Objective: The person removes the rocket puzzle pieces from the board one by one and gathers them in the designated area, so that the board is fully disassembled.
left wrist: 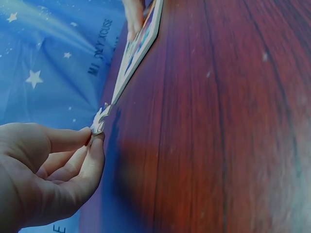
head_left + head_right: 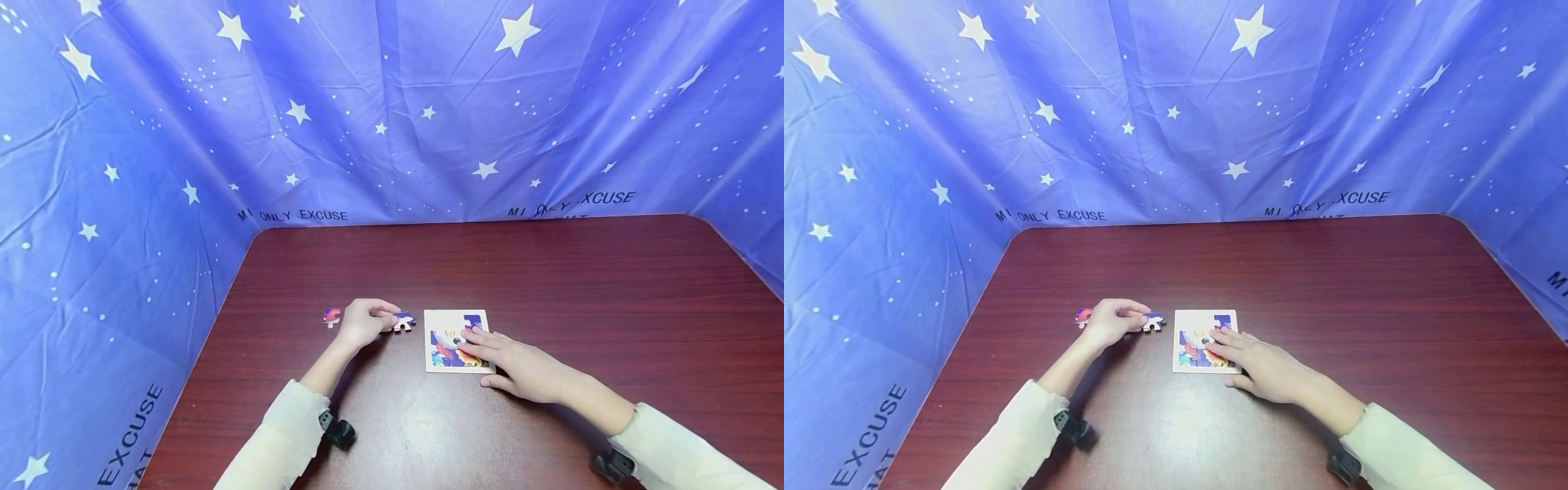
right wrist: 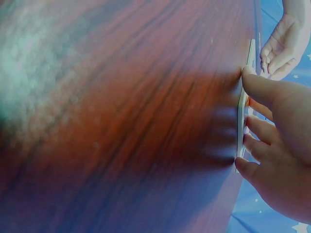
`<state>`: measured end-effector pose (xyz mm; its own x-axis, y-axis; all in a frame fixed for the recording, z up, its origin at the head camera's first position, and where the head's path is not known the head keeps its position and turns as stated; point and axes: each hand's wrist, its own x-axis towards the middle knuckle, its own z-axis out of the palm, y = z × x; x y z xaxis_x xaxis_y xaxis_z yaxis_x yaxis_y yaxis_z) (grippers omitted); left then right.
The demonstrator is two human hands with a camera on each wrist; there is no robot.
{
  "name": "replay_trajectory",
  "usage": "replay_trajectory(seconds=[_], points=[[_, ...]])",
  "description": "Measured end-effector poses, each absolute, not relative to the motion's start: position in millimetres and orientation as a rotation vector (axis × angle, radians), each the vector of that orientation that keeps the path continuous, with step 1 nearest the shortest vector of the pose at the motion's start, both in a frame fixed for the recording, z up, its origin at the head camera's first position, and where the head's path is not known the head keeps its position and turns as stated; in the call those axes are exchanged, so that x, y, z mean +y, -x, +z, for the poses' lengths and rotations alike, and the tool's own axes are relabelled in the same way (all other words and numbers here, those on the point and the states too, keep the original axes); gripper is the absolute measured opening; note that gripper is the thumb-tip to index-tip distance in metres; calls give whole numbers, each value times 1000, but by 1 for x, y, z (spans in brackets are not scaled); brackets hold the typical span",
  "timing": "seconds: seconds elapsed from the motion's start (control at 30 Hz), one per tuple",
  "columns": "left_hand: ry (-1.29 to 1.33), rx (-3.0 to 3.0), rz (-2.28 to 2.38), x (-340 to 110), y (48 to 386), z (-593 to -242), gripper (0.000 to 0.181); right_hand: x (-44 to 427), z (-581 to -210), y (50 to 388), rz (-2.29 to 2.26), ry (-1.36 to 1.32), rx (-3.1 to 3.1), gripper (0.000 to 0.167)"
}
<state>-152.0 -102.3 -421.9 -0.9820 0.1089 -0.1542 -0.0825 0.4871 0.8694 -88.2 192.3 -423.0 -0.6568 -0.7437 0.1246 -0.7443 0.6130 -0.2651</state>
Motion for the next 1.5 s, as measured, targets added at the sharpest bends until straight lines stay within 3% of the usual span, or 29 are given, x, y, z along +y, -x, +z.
replay_trajectory(seconds=[0.9, 1.5], points=[[193, 2605, 1454, -152, 171, -395, 17, 193, -424, 87, 487, -1290, -2842, 57], [61, 2756, 1163, -156, 173, -412, 14, 193, -424, 89, 476, -1305, -2846, 57]])
